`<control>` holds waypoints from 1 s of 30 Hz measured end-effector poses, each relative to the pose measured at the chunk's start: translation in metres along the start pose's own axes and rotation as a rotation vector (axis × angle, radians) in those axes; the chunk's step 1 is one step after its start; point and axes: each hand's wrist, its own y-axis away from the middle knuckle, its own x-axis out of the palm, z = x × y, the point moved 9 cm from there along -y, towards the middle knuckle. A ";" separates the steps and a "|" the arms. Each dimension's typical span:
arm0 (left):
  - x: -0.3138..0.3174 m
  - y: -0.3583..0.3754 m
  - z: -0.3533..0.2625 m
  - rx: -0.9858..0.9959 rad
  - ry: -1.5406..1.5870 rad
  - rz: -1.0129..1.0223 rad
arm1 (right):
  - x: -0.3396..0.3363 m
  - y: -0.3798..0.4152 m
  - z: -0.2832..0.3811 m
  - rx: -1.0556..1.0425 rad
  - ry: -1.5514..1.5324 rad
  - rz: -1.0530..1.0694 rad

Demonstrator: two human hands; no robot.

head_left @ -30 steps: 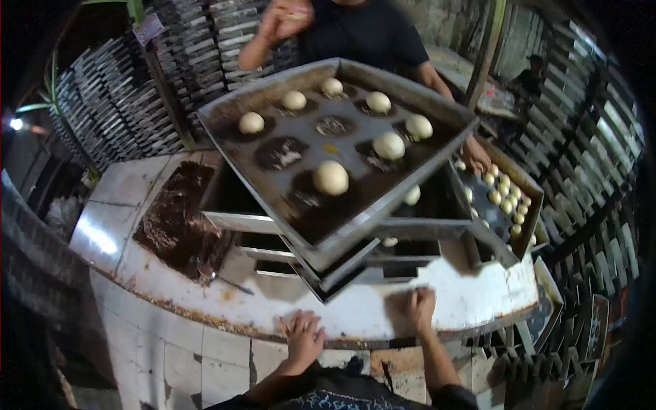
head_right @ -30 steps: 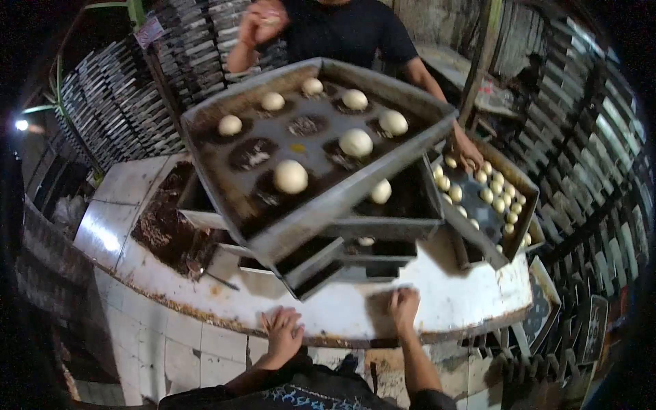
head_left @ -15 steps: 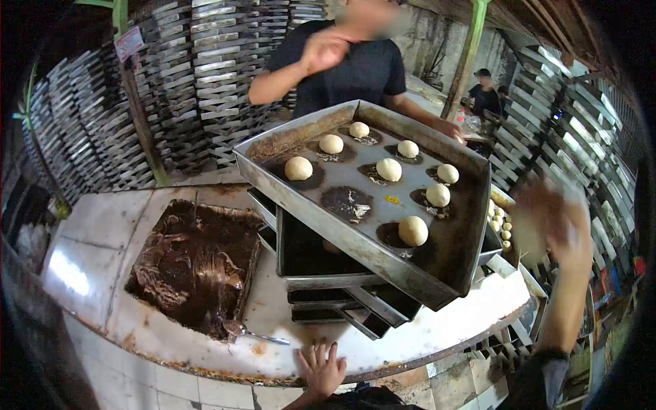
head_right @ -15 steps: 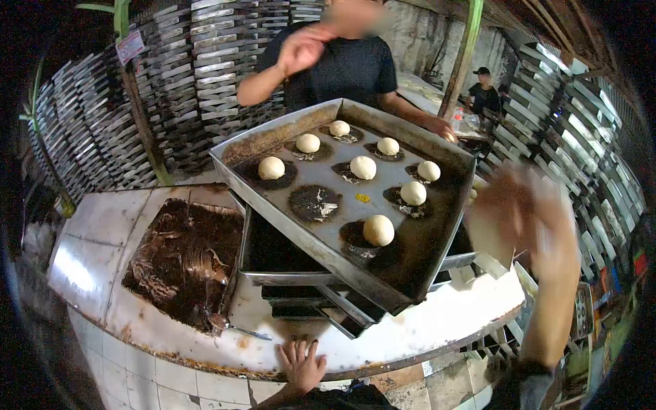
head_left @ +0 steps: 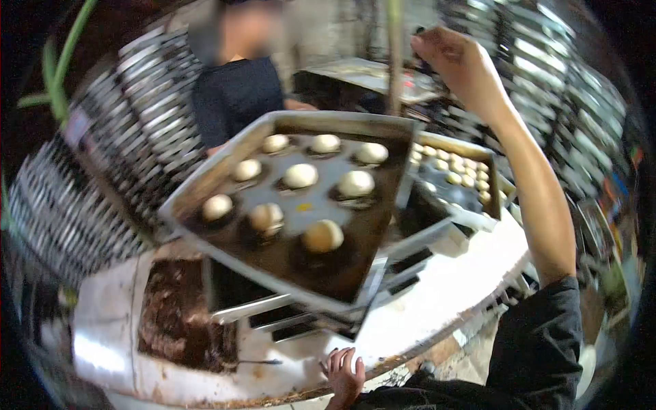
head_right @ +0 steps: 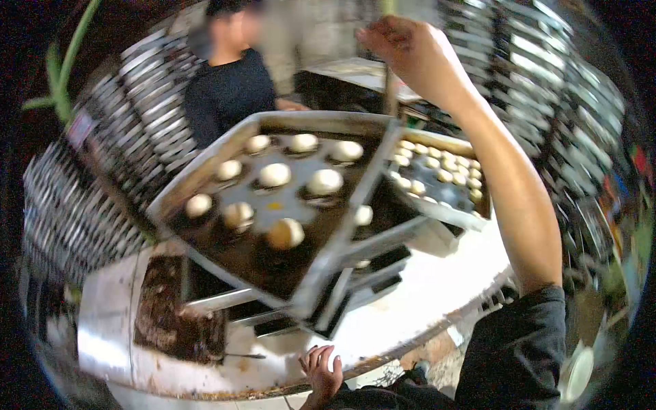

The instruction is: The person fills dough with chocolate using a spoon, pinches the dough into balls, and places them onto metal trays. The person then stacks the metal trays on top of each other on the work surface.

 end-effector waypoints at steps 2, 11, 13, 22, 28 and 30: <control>0.031 -0.001 -0.045 0.170 0.076 0.008 | -0.064 0.067 -0.065 0.026 0.117 -0.007; 0.206 -0.029 -0.225 0.283 -0.072 0.228 | -0.339 0.662 -0.519 1.309 0.797 -0.116; 0.233 -0.040 -0.236 0.242 -0.225 0.192 | -0.369 0.776 -0.553 1.530 0.719 -0.143; 0.250 -0.041 -0.256 0.168 -0.548 0.157 | -0.248 0.956 -0.719 2.075 -0.384 -0.933; 0.247 -0.042 -0.242 0.160 -0.519 0.121 | -0.182 1.084 -0.839 1.875 -0.817 -1.312; 0.241 -0.049 -0.239 0.134 -0.525 0.092 | -0.220 0.999 -0.788 1.930 -0.760 -0.904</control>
